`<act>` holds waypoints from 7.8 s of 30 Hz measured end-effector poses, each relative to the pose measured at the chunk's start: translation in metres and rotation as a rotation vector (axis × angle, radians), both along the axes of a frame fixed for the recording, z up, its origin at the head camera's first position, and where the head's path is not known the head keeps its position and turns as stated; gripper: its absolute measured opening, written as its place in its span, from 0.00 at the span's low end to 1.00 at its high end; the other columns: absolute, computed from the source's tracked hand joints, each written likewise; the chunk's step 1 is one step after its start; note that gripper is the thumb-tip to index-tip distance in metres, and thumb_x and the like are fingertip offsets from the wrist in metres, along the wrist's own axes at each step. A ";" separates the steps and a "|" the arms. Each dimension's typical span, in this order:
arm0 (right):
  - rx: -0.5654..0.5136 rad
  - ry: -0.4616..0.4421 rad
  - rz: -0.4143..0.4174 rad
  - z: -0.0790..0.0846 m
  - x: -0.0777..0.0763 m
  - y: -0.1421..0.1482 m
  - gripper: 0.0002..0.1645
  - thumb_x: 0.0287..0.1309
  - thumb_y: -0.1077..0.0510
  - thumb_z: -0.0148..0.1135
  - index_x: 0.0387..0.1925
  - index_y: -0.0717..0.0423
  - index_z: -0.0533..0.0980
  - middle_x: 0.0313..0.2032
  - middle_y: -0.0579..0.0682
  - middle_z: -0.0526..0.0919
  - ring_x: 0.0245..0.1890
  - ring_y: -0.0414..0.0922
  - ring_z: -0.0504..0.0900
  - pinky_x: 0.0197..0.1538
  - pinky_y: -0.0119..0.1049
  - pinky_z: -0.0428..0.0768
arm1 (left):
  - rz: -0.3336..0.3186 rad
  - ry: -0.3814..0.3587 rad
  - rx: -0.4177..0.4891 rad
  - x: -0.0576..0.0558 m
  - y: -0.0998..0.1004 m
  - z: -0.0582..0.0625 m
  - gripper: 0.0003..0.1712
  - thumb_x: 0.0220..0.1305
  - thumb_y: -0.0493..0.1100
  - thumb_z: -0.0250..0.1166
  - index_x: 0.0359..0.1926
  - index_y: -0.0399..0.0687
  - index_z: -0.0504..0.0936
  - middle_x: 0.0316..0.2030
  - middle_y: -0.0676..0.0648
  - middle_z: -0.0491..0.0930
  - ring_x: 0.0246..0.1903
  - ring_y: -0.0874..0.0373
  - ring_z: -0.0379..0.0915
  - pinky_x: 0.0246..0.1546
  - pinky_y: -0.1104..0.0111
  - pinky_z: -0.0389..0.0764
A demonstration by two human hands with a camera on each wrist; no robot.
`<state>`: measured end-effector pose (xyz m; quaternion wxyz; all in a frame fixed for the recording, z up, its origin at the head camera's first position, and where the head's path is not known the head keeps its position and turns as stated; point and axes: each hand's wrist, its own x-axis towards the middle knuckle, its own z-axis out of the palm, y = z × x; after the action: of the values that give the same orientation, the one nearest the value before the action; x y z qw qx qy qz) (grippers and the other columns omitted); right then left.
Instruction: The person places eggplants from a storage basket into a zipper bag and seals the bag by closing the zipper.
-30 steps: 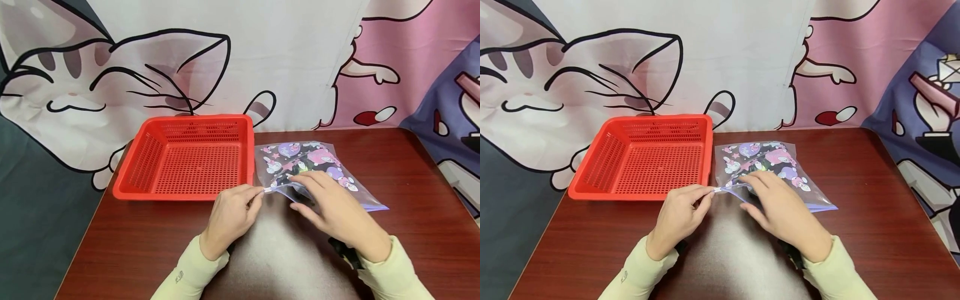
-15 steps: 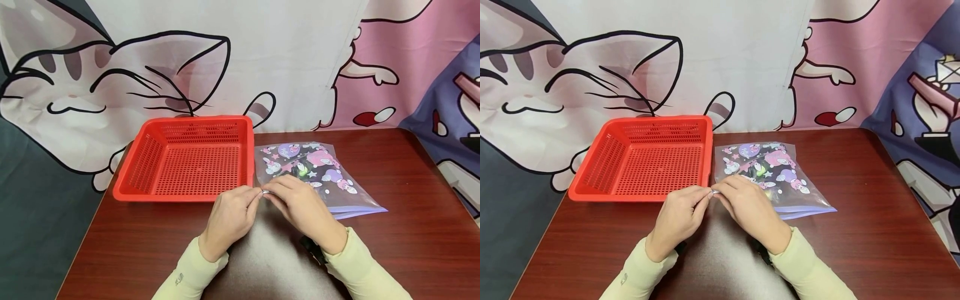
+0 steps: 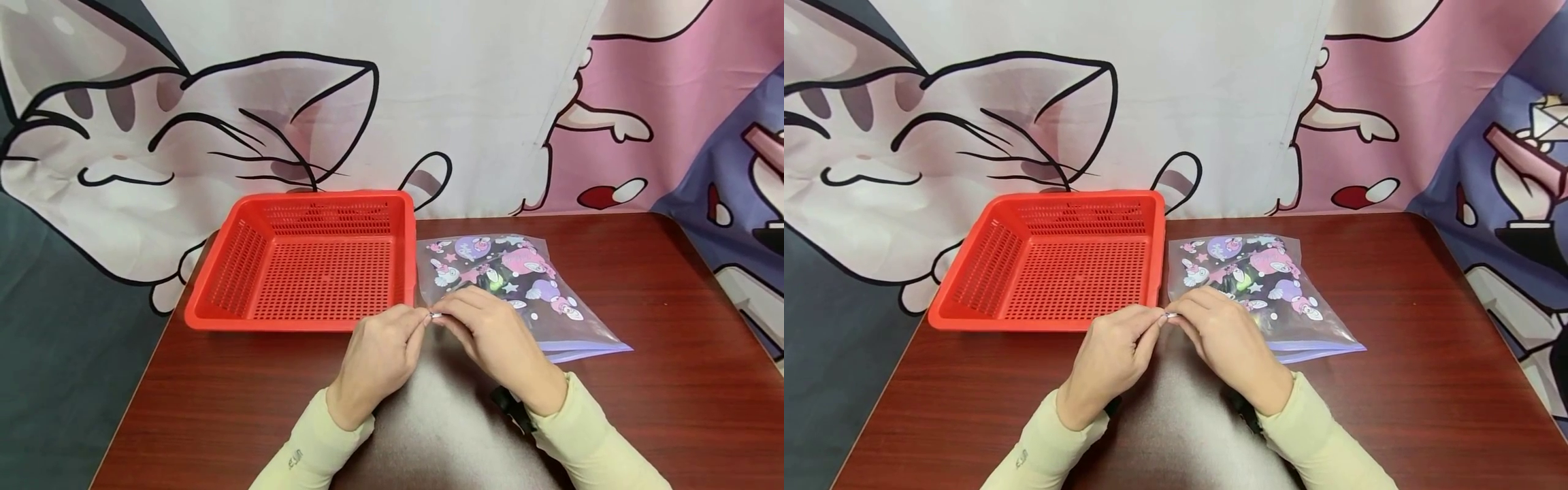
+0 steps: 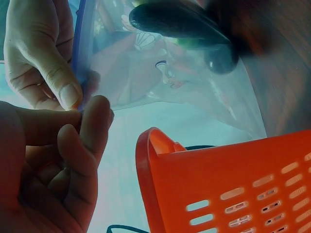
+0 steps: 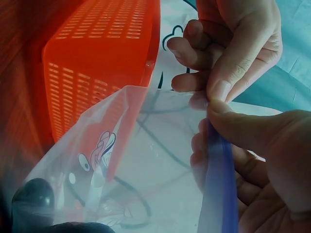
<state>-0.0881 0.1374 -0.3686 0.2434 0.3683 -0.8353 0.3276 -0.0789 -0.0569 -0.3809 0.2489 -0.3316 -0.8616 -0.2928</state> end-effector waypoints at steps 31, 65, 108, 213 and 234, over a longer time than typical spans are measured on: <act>-0.006 -0.012 -0.002 0.004 0.000 0.010 0.04 0.65 0.61 0.64 0.39 0.55 0.84 0.37 0.45 0.85 0.39 0.42 0.83 0.45 0.36 0.81 | 0.000 -0.041 0.018 -0.001 -0.003 0.003 0.08 0.68 0.37 0.62 0.38 0.43 0.88 0.33 0.52 0.85 0.28 0.63 0.78 0.27 0.70 0.79; 0.000 -0.016 -0.014 0.008 0.000 0.015 0.12 0.52 0.68 0.72 0.38 0.54 0.83 0.36 0.44 0.85 0.37 0.41 0.82 0.42 0.35 0.81 | 0.013 -0.069 0.010 -0.001 -0.005 0.007 0.08 0.69 0.38 0.62 0.38 0.44 0.88 0.33 0.52 0.84 0.29 0.64 0.79 0.28 0.70 0.80; 0.029 -0.025 -0.050 0.005 0.001 0.016 0.15 0.47 0.68 0.76 0.36 0.52 0.83 0.35 0.42 0.84 0.34 0.38 0.81 0.38 0.34 0.80 | 0.035 -0.058 0.029 -0.001 -0.007 0.004 0.07 0.67 0.37 0.64 0.38 0.45 0.88 0.33 0.52 0.85 0.28 0.65 0.80 0.28 0.72 0.80; 0.106 -0.089 -0.134 0.008 -0.003 0.036 0.11 0.49 0.65 0.76 0.34 0.51 0.84 0.32 0.40 0.84 0.29 0.33 0.76 0.33 0.28 0.75 | -0.010 -0.059 0.066 -0.010 -0.015 0.000 0.04 0.66 0.41 0.68 0.34 0.50 0.88 0.32 0.56 0.82 0.30 0.67 0.79 0.30 0.73 0.79; 0.119 -0.065 -0.127 0.011 -0.005 0.044 0.12 0.47 0.64 0.77 0.32 0.48 0.83 0.31 0.37 0.84 0.30 0.33 0.77 0.35 0.28 0.74 | -0.016 -0.049 0.069 -0.011 -0.016 0.000 0.05 0.67 0.42 0.68 0.33 0.50 0.88 0.32 0.57 0.82 0.30 0.68 0.79 0.30 0.73 0.79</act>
<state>-0.0927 0.1818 -0.3576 0.2141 0.3174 -0.8825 0.2731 -0.0897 -0.0726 -0.3805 0.2365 -0.3224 -0.8542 -0.3325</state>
